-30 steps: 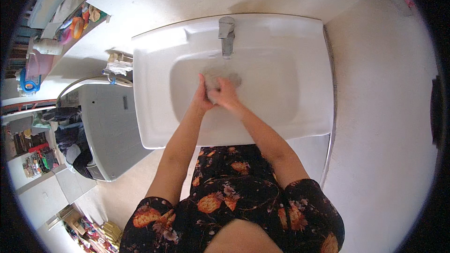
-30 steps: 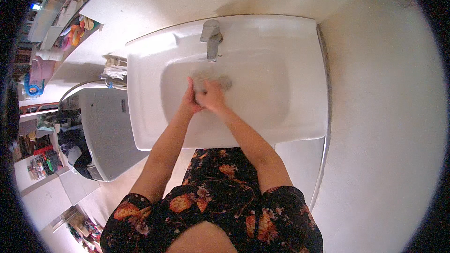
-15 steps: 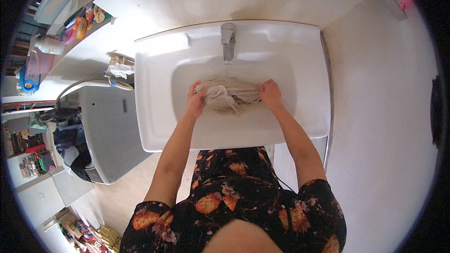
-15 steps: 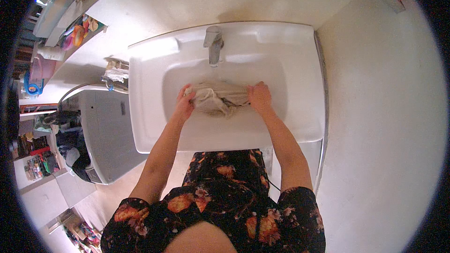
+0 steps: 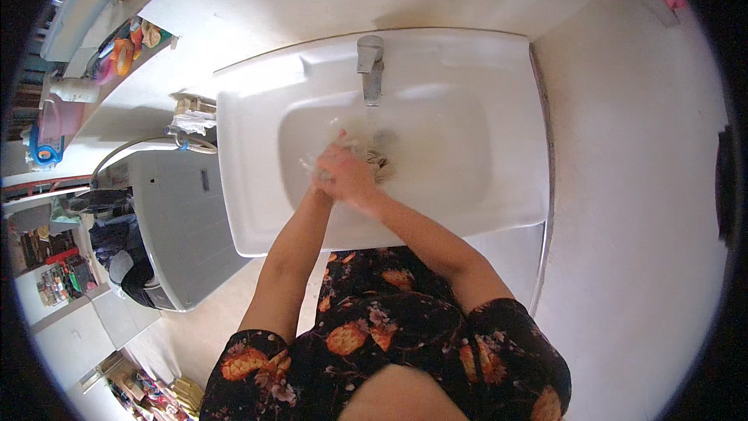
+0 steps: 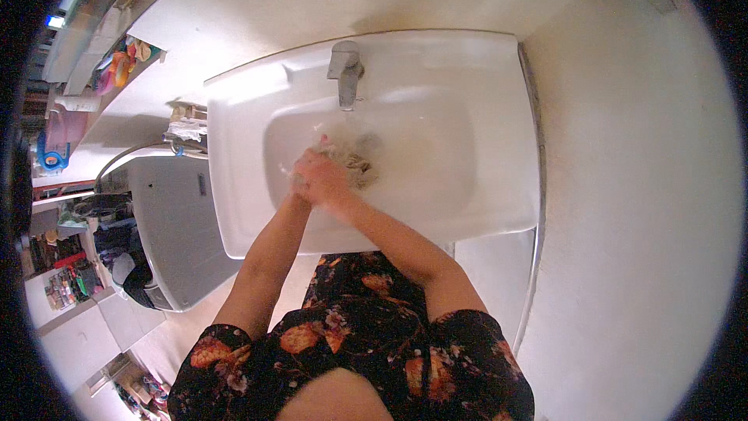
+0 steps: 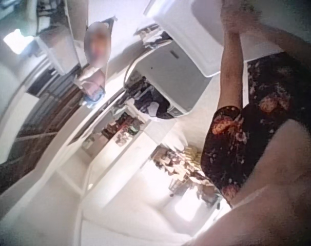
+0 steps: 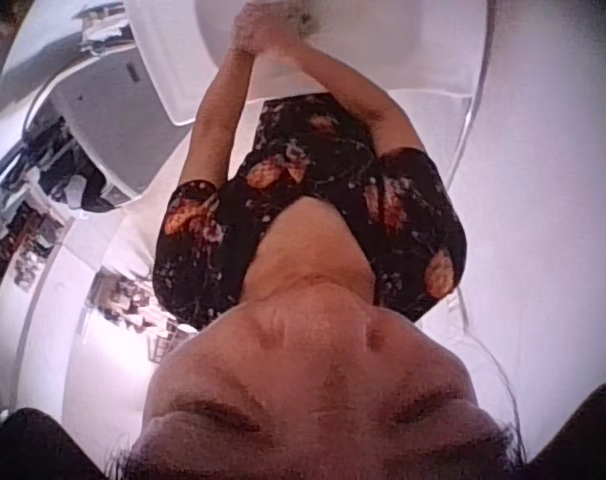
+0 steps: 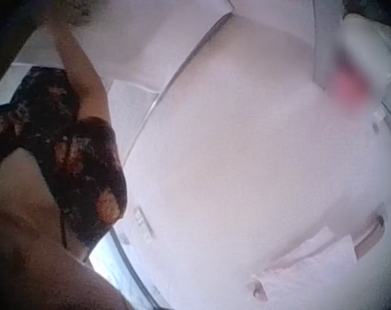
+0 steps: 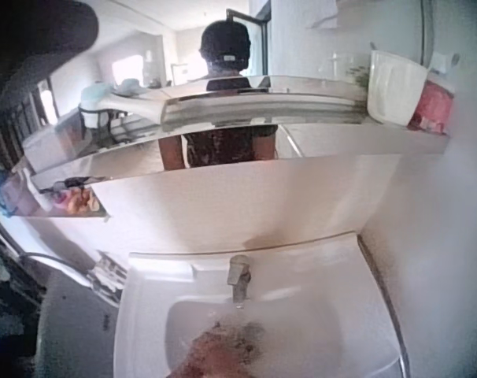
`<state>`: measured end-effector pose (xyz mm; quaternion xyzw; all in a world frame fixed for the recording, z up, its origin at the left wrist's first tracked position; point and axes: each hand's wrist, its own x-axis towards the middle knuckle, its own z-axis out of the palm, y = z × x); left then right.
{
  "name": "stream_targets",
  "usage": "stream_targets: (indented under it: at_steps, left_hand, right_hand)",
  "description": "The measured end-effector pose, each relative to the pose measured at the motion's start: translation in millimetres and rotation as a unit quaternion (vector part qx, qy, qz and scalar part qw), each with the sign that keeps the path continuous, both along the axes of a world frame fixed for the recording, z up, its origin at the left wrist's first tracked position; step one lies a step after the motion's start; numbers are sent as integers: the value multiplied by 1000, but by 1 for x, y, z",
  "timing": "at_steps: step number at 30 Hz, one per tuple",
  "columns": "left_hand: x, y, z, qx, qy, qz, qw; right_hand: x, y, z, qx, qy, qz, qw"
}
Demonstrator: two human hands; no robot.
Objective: The person washes a cloth in a sink by hand, scrubbing the fabric against itself under water and wringing it out.
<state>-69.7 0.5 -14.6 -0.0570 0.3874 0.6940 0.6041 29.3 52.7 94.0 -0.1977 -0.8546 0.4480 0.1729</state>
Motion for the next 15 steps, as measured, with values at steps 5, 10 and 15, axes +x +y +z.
stream_targets:
  at_steps: [5, 10, 15]
  left_hand:
    - [15, 29, 31, -79, 43, -89, 992]
    - [-20, 37, 78, -108, 93, -159, 977]
    - [-13, 23, 40, -158, 637, -284, 699]
  right_hand:
    - [51, 102, -49, 41, -242, -139, 959]
    - [41, 154, 28, 363, 90, -254, 892]
    - [-20, 153, 48, 192, 147, -107, 964]
